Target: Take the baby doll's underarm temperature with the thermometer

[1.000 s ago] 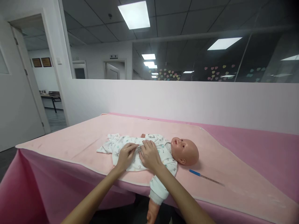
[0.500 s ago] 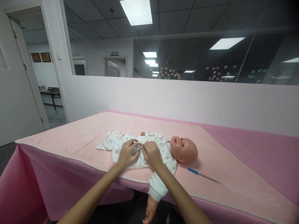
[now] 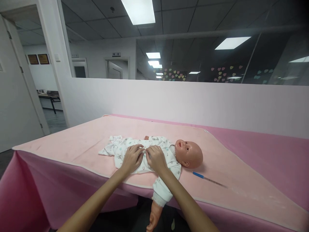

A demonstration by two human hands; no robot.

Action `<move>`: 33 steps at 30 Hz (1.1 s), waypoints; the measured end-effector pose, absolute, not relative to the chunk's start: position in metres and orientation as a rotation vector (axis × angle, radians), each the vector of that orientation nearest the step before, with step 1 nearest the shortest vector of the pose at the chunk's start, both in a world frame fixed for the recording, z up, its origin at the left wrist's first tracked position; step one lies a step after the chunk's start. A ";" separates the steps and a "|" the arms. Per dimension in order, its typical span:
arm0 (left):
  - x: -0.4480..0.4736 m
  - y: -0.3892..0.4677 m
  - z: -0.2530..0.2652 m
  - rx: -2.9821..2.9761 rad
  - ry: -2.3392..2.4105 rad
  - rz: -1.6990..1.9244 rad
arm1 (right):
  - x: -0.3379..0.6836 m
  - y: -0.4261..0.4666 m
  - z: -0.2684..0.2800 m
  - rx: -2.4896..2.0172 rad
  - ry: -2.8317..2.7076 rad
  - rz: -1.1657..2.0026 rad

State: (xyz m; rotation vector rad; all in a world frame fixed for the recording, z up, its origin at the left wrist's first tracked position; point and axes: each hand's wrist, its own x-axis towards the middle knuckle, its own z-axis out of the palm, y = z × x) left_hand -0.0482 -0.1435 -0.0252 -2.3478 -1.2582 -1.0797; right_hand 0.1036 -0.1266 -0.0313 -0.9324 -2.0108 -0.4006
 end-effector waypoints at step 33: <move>-0.056 -0.139 -0.021 -2.092 -1.615 -1.513 | 0.106 -0.127 -0.031 -1.018 -1.825 -0.453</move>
